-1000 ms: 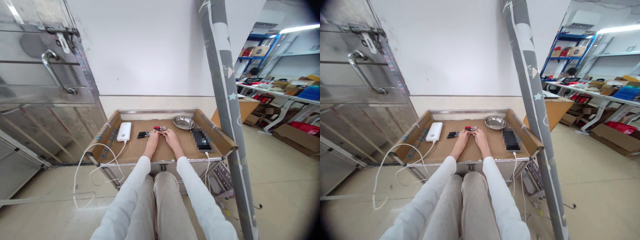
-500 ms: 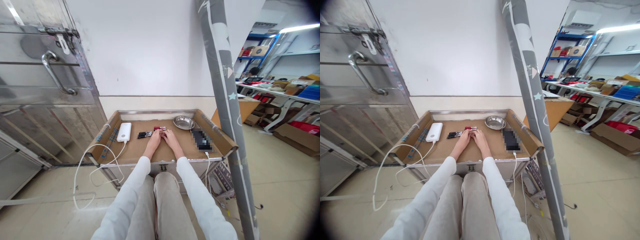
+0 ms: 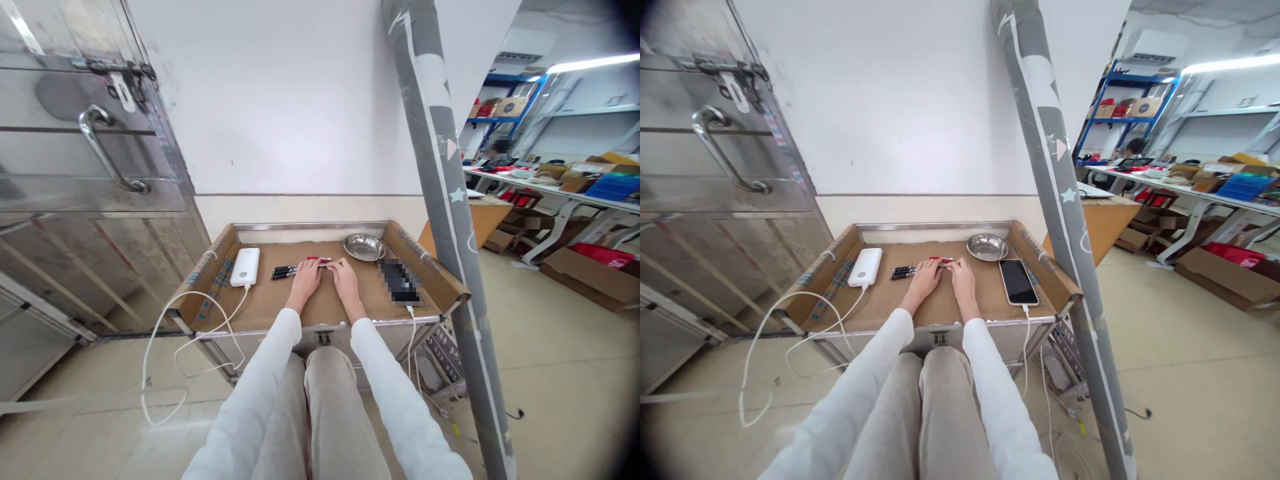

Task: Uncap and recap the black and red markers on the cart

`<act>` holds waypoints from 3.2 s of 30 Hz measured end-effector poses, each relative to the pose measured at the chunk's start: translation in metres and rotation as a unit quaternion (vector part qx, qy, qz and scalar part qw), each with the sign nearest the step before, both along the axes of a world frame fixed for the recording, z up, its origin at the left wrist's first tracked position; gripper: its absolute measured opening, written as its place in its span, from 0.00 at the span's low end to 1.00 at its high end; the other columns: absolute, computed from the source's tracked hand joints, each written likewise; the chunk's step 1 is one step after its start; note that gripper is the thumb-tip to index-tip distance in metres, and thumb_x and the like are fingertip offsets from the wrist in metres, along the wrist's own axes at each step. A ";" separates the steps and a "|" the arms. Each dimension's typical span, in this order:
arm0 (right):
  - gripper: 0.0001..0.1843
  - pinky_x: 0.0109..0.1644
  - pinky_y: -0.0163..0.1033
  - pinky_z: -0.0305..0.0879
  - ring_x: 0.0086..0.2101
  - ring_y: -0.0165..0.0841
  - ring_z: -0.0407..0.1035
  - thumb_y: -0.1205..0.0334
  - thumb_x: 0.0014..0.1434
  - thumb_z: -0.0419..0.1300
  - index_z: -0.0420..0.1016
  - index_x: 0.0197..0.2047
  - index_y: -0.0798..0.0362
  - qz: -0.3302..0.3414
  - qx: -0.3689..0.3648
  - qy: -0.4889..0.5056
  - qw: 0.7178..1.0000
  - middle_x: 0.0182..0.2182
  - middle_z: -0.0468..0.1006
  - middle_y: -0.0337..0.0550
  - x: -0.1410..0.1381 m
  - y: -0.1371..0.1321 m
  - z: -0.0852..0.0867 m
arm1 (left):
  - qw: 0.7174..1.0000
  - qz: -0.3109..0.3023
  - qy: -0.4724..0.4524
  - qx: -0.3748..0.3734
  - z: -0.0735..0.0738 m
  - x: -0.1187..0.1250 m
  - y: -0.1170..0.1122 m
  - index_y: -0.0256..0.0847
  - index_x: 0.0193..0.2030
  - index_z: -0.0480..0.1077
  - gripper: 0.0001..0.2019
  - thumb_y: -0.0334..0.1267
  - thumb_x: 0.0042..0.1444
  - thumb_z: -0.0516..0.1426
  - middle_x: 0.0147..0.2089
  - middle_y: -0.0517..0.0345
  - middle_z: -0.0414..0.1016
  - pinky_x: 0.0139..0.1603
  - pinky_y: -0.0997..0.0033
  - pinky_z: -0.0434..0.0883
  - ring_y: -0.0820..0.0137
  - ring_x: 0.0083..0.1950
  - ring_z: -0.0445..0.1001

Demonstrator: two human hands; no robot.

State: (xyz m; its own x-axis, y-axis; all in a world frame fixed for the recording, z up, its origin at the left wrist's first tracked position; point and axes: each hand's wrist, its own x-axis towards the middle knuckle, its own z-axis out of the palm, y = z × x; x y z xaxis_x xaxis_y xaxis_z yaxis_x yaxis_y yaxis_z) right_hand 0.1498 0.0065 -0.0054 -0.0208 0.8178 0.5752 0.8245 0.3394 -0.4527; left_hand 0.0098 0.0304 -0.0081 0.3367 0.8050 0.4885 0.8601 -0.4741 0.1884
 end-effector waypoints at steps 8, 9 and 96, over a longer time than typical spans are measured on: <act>0.20 0.45 0.37 0.64 0.37 0.33 0.69 0.61 0.66 0.45 0.78 0.41 0.53 0.035 0.013 0.084 0.996 0.39 0.72 0.47 0.001 0.000 0.001 | 1.000 -0.012 0.016 -0.014 0.006 -0.003 -0.014 0.41 0.49 0.68 0.10 0.37 0.63 0.50 0.52 0.52 0.72 0.54 0.61 0.62 0.63 0.53 0.67; 0.20 0.45 0.38 0.65 0.36 0.33 0.69 0.61 0.66 0.45 0.78 0.41 0.54 0.039 0.014 0.090 0.995 0.38 0.72 0.47 0.001 0.000 0.001 | 1.000 -0.014 0.009 -0.008 0.006 -0.004 -0.016 0.41 0.49 0.68 0.10 0.37 0.63 0.50 0.51 0.52 0.72 0.54 0.61 0.62 0.63 0.53 0.67; 0.11 0.46 0.42 0.56 0.43 0.40 0.65 0.62 0.65 0.51 0.75 0.41 0.50 -0.023 -0.025 -0.133 0.990 0.40 0.75 0.49 -0.006 -0.004 0.001 | 0.996 -0.025 -0.085 -0.009 -0.003 0.001 -0.011 0.37 0.51 0.63 0.17 0.22 0.58 0.45 0.53 0.45 0.70 0.56 0.63 0.66 0.66 0.55 0.69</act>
State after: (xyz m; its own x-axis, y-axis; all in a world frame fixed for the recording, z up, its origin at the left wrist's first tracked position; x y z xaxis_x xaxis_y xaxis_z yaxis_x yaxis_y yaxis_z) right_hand 0.1434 0.0023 -0.0040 -0.1278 0.8490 0.5127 0.9313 0.2805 -0.2323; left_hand 0.0106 0.0193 -0.0109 0.2907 0.7981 0.5278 0.7898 -0.5115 0.3384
